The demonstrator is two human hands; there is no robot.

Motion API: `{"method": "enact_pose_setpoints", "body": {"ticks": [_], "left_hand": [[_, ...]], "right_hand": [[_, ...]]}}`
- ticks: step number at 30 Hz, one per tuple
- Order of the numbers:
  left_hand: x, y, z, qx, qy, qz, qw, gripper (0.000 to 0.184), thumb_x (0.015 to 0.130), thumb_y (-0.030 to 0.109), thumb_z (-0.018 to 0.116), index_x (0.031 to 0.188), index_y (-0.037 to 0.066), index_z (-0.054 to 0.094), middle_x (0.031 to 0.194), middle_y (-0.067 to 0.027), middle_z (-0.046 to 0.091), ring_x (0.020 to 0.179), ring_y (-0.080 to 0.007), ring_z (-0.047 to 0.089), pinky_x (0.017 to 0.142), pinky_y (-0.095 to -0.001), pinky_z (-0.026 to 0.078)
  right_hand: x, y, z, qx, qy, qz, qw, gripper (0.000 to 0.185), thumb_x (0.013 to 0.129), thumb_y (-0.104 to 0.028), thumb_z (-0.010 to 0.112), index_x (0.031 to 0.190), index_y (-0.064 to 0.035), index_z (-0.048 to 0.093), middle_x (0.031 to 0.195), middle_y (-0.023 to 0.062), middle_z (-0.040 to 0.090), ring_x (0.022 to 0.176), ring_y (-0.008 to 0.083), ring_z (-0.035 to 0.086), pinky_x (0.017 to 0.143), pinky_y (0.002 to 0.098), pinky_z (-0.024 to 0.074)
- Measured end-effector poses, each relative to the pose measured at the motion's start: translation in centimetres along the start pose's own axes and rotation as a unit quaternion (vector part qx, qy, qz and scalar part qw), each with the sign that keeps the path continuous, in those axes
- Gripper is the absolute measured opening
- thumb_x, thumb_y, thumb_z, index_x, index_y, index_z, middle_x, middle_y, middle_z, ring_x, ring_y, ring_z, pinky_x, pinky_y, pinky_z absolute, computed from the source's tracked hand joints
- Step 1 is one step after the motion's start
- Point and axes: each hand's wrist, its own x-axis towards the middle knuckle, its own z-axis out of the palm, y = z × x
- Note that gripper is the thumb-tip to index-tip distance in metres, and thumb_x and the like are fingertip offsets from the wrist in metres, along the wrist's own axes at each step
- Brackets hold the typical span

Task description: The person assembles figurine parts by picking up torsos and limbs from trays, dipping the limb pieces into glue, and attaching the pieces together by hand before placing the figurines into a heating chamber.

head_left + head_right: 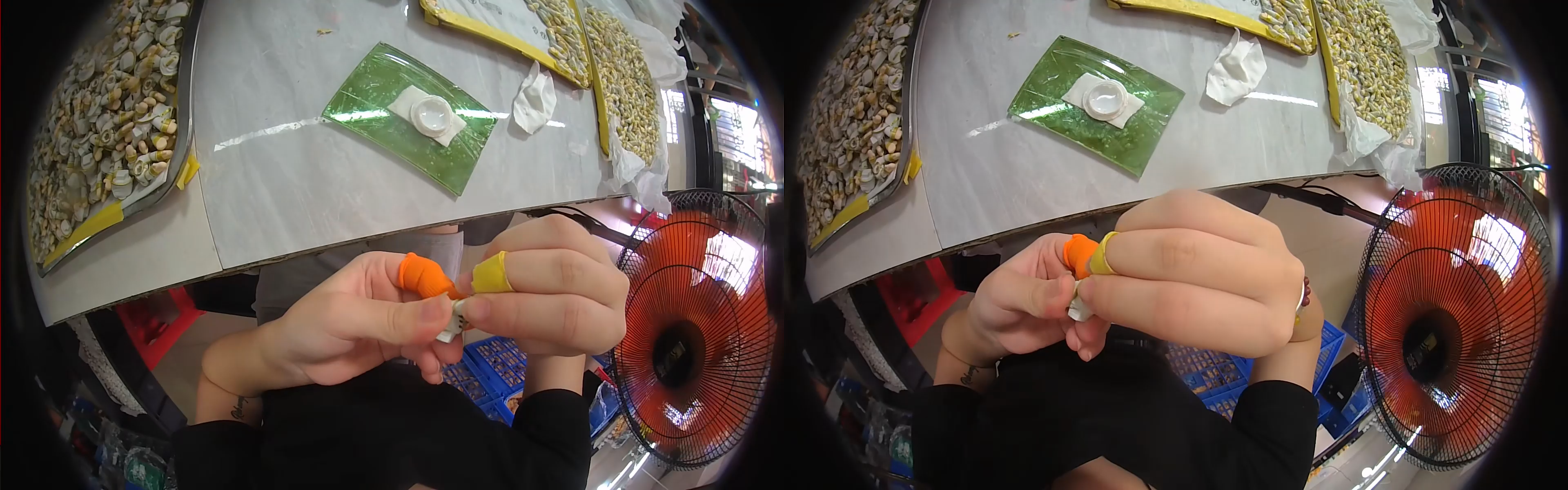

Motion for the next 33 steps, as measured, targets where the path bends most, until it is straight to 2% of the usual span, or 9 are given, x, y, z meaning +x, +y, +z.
{"method": "enact_pose_setpoints", "body": {"ticks": [4,6,16,21,23,25,27,29,33], "left_hand": [[0.1,0.1,0.4,0.000,0.007,-0.012,1.000,0.013,0.087,0.012,0.058,0.093,0.000,0.058,0.084,-0.0078,0.062,0.079,-0.0160,0.064,0.067,-0.0284,0.054],[0.0,0.1,0.4,-0.003,0.008,-0.013,1.000,0.012,0.087,0.011,0.058,0.093,0.000,0.058,0.083,-0.0073,0.062,0.079,-0.0160,0.064,0.067,-0.0285,0.054],[0.1,0.0,0.3,0.013,0.005,0.000,1.000,0.015,0.087,0.013,0.058,0.094,0.000,0.057,0.084,-0.0082,0.063,0.079,-0.0146,0.064,0.067,-0.0267,0.054],[0.0,0.6,0.7,0.036,0.016,0.005,0.999,0.024,0.088,0.016,0.058,0.104,-0.002,0.056,0.088,-0.0098,0.063,0.079,-0.0135,0.063,0.069,-0.0261,0.053],[-0.1,0.8,1.5,0.102,0.088,-0.007,0.991,0.037,0.084,0.024,0.061,0.103,-0.008,0.054,0.078,-0.0148,0.061,0.067,-0.0214,0.063,0.063,-0.0298,0.053],[-0.3,0.7,1.2,0.084,0.072,-0.002,0.994,0.037,0.085,0.023,0.060,0.104,-0.008,0.054,0.079,-0.0148,0.061,0.068,-0.0216,0.063,0.064,-0.0303,0.053],[-0.4,0.6,1.0,0.066,0.053,0.002,0.996,0.037,0.086,0.023,0.059,0.105,-0.008,0.053,0.081,-0.0148,0.061,0.069,-0.0217,0.063,0.065,-0.0307,0.053],[-0.5,0.5,0.8,0.056,0.039,-0.002,0.998,0.036,0.086,0.023,0.059,0.105,-0.008,0.053,0.082,-0.0143,0.060,0.070,-0.0220,0.062,0.067,-0.0308,0.052],[-0.5,0.4,0.6,0.054,0.027,0.009,0.998,0.035,0.085,0.021,0.059,0.106,-0.007,0.053,0.083,-0.0133,0.059,0.071,-0.0208,0.060,0.069,-0.0312,0.050]], "right_hand": [[-0.2,-0.5,0.1,0.019,0.016,0.033,0.999,0.025,0.049,-0.002,0.069,0.073,-0.0007,0.064,0.069,0.0067,0.057,0.059,0.0191,0.058,0.050,0.0238,0.0484],[-0.1,-0.5,0.2,-0.008,0.006,0.029,1.000,0.010,0.071,-0.010,0.064,0.069,-0.0034,0.057,0.068,0.0077,0.059,0.055,0.0182,0.058,0.047,0.0241,0.0490],[-0.4,-0.5,0.5,-0.007,0.018,0.035,0.999,0.012,0.071,-0.013,0.065,0.069,-0.0037,0.058,0.068,0.0077,0.059,0.056,0.0188,0.058,0.046,0.0245,0.0484],[-0.3,0.2,-1.2,-0.071,-0.002,0.001,0.997,0.016,0.080,-0.014,0.063,0.078,0.0011,0.058,0.082,0.0146,0.063,0.064,0.0197,0.059,0.052,0.0251,0.0477],[-1.6,0.8,-3.7,-0.194,0.113,0.077,0.972,0.026,0.064,0.002,0.067,0.090,0.0033,0.063,0.089,0.0137,0.065,0.077,0.0205,0.060,0.067,0.0256,0.0490],[-0.6,3.7,-7.3,-0.256,0.185,0.096,0.944,0.019,0.077,0.005,0.061,0.097,0.0046,0.062,0.096,0.0108,0.064,0.081,0.0162,0.058,0.066,0.0225,0.0460],[-1.9,7.1,-13.0,-0.424,0.108,0.219,0.872,0.019,0.081,-0.013,0.065,0.100,-0.0106,0.067,0.092,0.0023,0.065,0.077,0.0078,0.054,0.061,0.0191,0.0423],[-3.7,10.1,-16.7,-0.433,0.012,0.386,0.814,0.026,0.080,-0.021,0.066,0.105,-0.0129,0.066,0.088,0.0024,0.065,0.077,0.0085,0.053,0.058,0.0216,0.0416],[-5.5,13.1,-17.8,-0.426,-0.054,0.404,0.808,0.026,0.078,-0.014,0.064,0.103,-0.0100,0.066,0.074,0.0056,0.063,0.067,0.0109,0.056,0.059,0.0257,0.0434]]}}
